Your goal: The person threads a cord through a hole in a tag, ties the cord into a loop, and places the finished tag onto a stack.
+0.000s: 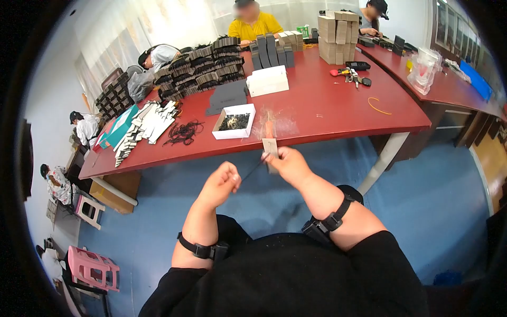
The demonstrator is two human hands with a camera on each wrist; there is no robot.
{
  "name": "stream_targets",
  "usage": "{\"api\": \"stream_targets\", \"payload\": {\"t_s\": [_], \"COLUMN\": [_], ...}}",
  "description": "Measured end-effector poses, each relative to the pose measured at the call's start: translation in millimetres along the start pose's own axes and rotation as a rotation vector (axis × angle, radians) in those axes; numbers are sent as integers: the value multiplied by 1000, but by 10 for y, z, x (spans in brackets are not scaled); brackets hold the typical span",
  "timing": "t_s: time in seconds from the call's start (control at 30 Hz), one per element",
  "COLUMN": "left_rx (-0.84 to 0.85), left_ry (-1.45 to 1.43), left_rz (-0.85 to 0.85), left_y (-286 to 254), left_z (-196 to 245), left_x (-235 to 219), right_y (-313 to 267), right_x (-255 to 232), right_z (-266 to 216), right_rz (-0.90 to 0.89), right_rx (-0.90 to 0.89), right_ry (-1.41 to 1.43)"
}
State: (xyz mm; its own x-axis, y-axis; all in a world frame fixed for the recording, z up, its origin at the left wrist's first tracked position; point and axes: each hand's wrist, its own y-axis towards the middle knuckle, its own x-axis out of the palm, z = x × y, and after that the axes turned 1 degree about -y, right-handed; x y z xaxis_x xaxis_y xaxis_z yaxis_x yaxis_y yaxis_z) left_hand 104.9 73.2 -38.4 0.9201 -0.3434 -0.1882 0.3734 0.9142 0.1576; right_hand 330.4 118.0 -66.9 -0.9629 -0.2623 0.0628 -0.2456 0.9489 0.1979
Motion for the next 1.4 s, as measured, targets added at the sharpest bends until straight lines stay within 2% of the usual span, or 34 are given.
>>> {"api": "stream_targets", "payload": {"t_s": [0.03, 0.1, 0.17, 0.23, 0.27, 0.33, 0.37, 0.4, 0.47, 0.5, 0.6, 0.63, 0.7, 0.73, 0.8, 0.9, 1.07, 1.13, 1.37, 1.4], "left_rx": [-65, -62, -11, -11, 26, 64, 74, 83, 65, 40, 66, 63, 60, 60, 16, 61, 69, 73, 49, 38], "left_ry": [51, 121, 57, 37, -5, -46, 54, 153, 71, -14, -79, -78, -129, -131, -205, -295, -324, -384, -412, -412], "left_rz": [-115, -185, -200, -206, -257, -303, -352, -401, -397, -395, -394, -393, -392, -383, -342, -303, -265, -227, -142, -119], "left_y": [-27, -111, -172, -220, -249, -302, -315, -321, -328, -348, -347, -345, -327, -317, -304, -266, -210, -175, -148, -147], "left_z": [35, 133, 199, 275, 302, 346, 364, 375, 345, 322, 316, 311, 291, 275, 239, 200, 117, 58, -5, -9], "left_x": [18, 30, 71, 120, 159, 197, 206, 209, 167, 156, 187, 191, 189, 183, 163, 149, 193, 233, 285, 269], "right_y": [-72, -217, -381, -458, -495, -538, -515, -472, -366, -340, -254, -276, -292, -294, -300, -279, -284, -287, -270, -297], "right_x": [67, 46, 26, 64, 94, 144, 134, 112, 19, 40, 69, 88, 139, 148, 145, 89, 140, 156, 64, 48], "right_z": [-77, -64, -115, -148, -146, -143, -121, -110, -135, -232, -337, -316, -310, -305, -281, -285, -318, -299, -211, -233], "right_rz": [-32, -42, 44, 25, 20, -512, -513, -488, -405, -226, -106, -107, 15, 7, 102, 123, 167, 202, 174, 63], "right_rx": [17, -109, -197, -611, -613, -410, -414, -314, -55, -22, 93, 95, 92, 95, -176, -173, -103, -79, -87, -44], "right_ry": [87, -125, -477, -677, -679, -1041, -1044, -668, 145, 467, 385, 388, 414, 412, 139, 78, 174, 304, 318, 532]}}
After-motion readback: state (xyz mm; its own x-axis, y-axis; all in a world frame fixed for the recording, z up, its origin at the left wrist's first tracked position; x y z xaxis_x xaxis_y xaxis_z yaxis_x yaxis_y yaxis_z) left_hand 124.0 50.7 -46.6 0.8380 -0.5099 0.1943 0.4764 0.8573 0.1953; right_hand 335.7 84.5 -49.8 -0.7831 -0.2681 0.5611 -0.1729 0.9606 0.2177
